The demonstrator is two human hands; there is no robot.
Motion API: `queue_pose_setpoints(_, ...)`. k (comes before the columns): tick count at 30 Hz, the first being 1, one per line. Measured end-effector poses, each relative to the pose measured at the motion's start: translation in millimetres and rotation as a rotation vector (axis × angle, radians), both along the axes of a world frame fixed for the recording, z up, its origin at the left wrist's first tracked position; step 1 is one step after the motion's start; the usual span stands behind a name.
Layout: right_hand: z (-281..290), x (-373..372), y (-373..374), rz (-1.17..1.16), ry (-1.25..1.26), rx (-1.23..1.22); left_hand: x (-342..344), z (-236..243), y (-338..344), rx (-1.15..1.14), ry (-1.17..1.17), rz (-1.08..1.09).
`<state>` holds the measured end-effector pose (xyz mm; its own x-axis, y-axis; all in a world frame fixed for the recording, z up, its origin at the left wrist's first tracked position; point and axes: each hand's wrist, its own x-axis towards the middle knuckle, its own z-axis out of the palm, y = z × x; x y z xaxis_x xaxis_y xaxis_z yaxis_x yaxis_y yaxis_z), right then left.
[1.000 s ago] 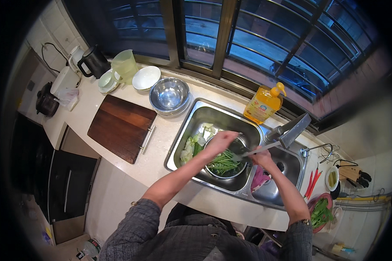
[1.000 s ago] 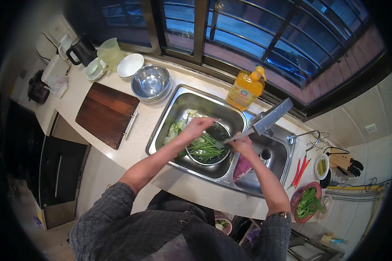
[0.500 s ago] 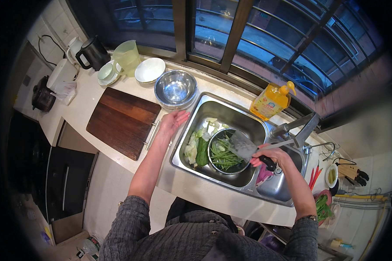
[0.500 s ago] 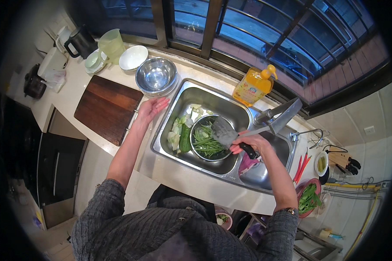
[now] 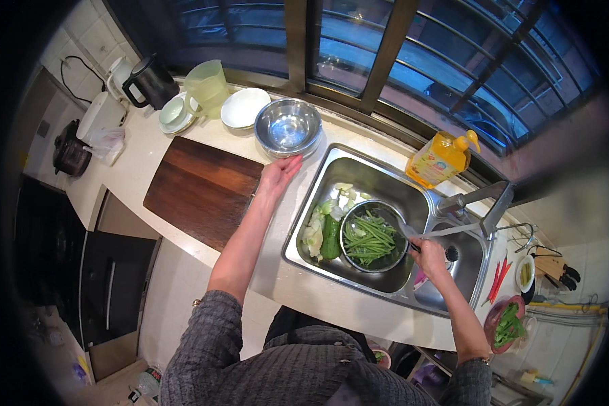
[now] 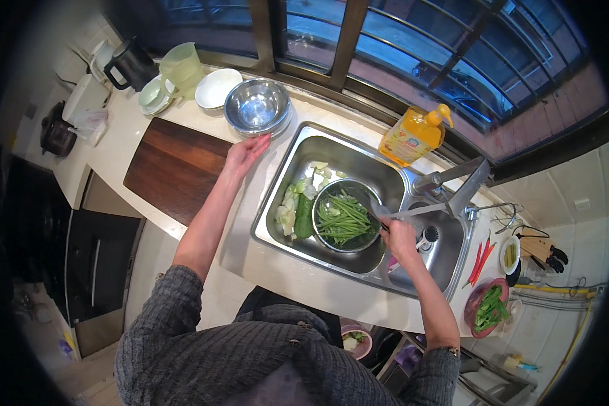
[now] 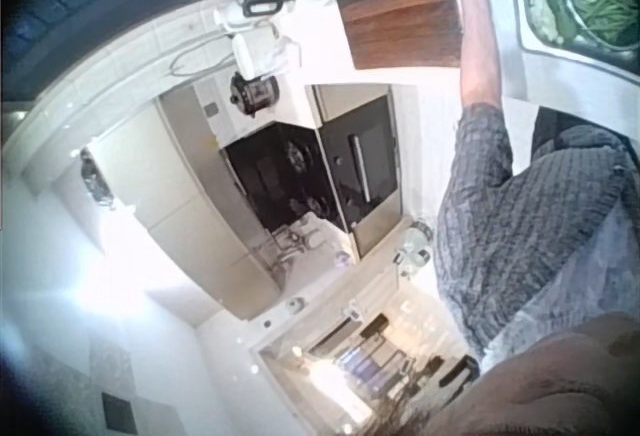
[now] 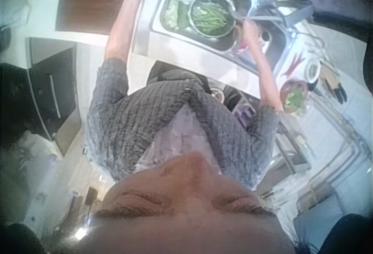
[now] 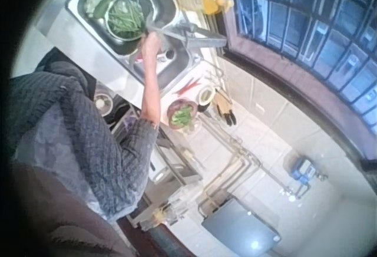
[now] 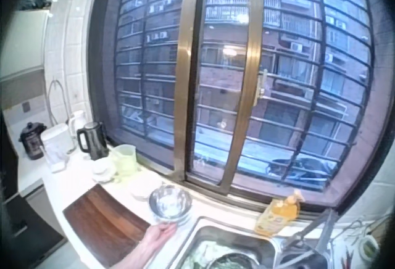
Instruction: The person peels a round light-green vegetable over the sink, then moves to a wooden cutting board to slice it into chunks. The person also rinses green beans in a colander under running water. The sliced vegetable is placed into a white bowl.
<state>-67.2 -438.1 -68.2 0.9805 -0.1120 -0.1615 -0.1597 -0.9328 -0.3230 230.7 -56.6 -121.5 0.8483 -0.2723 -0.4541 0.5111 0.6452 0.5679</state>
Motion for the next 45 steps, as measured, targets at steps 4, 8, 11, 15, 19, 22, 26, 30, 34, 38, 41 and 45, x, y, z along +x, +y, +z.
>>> queue_pose_setpoints(4, -2, -19, 6, -0.008, 0.035, -0.127, -6, -10, 10, 0.086, -0.020, 0.069)
queue_pose_setpoints(8, -11, -38, 14, -0.003, 0.013, -0.201, -91, -20, 3, 0.557, -0.227, -0.166)
queue_pose_setpoints(11, -15, -59, 19, -0.059, 0.042, -0.160, -165, -23, -4, 0.710, -0.385, -0.254)
queue_pose_setpoints(15, -13, -95, 30, -0.127, -0.061, -0.129, -180, -17, 33, 1.427, -0.972, 0.066)
queue_pose_setpoints(19, -8, -134, 37, -0.279, -0.083, -0.025, -179, -14, 75, 1.747, -1.242, -0.327)
queue_pose_setpoints(22, -5, -159, 42, -0.311, -0.168, -0.024, -188, -23, 57, 1.899, -1.188, -0.417)
queue_pose_setpoints(26, -2, -175, 46, -0.356, -0.174, -0.003, -180, -42, -6, 1.613, -1.350, -0.575)
queue_pose_setpoints(30, 6, -183, 47, -0.356, -0.218, -0.028, -171, -52, -27, 2.007, -1.559, -0.481)
queue_pose_setpoints(34, 9, -193, 49, -0.356, -0.250, 0.014, -200, -49, -2, 2.171, -1.490, -0.681)
queue_pose_setpoints(38, 3, -203, 49, -0.382, -0.287, 0.056, -224, -48, 17, 2.309, -1.577, -1.003)
queue_pose_setpoints(41, -4, -215, 48, -0.399, -0.321, 0.024, -219, -48, 19, 2.051, -1.417, -1.039)
queue_pose_setpoints(45, -12, -245, 48, -0.465, -0.297, -0.069, -205, -42, 17, 1.852, -1.419, -1.086)
